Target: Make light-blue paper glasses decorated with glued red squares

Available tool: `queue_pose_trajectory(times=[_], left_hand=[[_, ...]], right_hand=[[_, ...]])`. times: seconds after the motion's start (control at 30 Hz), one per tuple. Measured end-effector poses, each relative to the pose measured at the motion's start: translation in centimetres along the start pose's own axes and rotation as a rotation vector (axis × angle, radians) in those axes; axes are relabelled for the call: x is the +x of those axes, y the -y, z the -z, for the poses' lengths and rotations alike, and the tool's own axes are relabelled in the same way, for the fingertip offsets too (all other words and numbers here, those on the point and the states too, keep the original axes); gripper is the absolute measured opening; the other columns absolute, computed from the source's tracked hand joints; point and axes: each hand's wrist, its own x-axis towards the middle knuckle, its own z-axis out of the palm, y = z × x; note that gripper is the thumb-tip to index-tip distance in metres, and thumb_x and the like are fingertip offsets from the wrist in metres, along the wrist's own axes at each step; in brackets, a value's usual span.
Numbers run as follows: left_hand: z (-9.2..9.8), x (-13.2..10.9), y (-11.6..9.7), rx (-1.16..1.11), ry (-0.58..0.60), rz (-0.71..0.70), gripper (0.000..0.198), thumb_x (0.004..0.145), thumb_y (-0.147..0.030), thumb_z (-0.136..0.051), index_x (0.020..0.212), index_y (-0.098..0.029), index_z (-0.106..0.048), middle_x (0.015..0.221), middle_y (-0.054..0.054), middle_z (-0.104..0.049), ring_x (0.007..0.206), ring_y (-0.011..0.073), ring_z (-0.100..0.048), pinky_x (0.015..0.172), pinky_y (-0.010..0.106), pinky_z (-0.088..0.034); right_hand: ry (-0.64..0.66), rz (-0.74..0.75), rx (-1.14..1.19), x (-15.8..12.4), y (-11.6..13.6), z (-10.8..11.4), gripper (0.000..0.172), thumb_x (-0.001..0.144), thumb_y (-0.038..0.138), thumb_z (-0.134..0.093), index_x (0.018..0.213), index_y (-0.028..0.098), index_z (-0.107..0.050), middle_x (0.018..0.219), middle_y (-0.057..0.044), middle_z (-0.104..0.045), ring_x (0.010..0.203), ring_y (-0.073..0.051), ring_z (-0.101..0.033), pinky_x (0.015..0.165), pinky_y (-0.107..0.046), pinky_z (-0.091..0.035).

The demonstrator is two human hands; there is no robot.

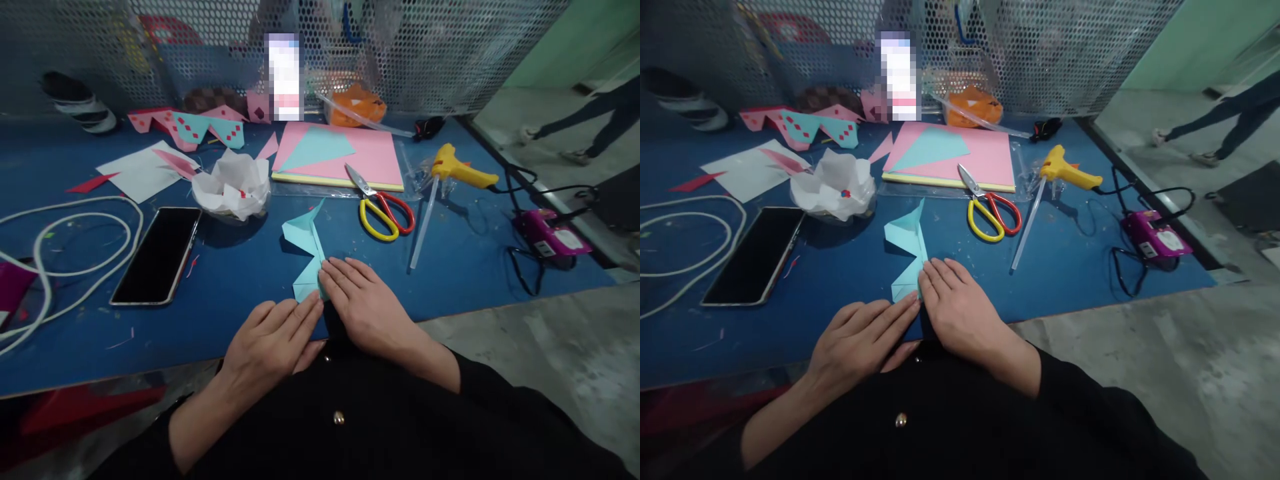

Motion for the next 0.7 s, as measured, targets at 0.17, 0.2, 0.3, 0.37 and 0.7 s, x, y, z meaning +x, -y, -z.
queue_pose_trajectory(times=[0.17,0.2,0.3,0.37,0.7], left_hand=[[0.2,0.2,0.0,-0.035,-0.008,0.024,0.03,0.095,-0.027,-0.06,0.116,-0.008,-0.071,0.116,0.008,-0.077,0.089,0.0215,-0.065,0.076,0.037,-0.044],[0.1,0.2,-0.1,-0.039,-0.016,0.029,0.03,0.095,-0.027,-0.06,0.115,-0.009,-0.071,0.115,0.008,-0.078,0.089,0.0217,-0.065,0.076,0.037,-0.044],[0.1,0.1,-0.1,-0.064,-0.029,0.055,0.029,0.096,-0.028,-0.059,0.116,-0.012,-0.071,0.113,0.009,-0.078,0.09,0.0221,-0.066,0.078,0.036,-0.043],[0.0,0.4,-0.2,-0.094,-0.035,0.086,0.027,0.097,-0.028,-0.058,0.115,-0.013,-0.071,0.112,0.008,-0.078,0.09,0.0227,-0.065,0.079,0.037,-0.043],[-0.6,5.2,0.9,-0.005,0.143,0.016,0.028,0.097,-0.024,-0.055,0.115,-0.008,-0.068,0.099,0.01,-0.075,0.079,0.0253,-0.064,0.066,0.039,-0.044]], right_hand=[[0.041,-0.034,0.021,-0.3,0.3,0.2,0.041,0.096,0.012,-0.044,0.132,-0.003,-0.057,0.137,-0.023,-0.062,0.129,-0.032,-0.058,0.109,-0.05,-0.048],[0.037,-0.042,0.021,-0.4,0.4,0.2,0.043,0.095,0.012,-0.045,0.134,-0.004,-0.056,0.138,-0.023,-0.061,0.129,-0.032,-0.058,0.109,-0.049,-0.048],[0.026,-0.081,0.049,-0.7,0.5,0.0,0.046,0.096,0.012,-0.042,0.138,-0.005,-0.051,0.138,-0.023,-0.061,0.13,-0.031,-0.057,0.109,-0.048,-0.047],[0.028,-0.121,0.12,-0.7,0.3,-0.1,0.048,0.095,0.011,-0.04,0.141,-0.002,-0.048,0.138,-0.022,-0.061,0.131,-0.029,-0.056,0.11,-0.049,-0.047],[-0.234,-0.409,0.436,-0.9,-0.6,-0.1,0.058,0.091,0.008,-0.042,0.148,0.017,-0.039,0.13,-0.014,-0.068,0.119,-0.025,-0.065,0.098,-0.048,-0.056]])
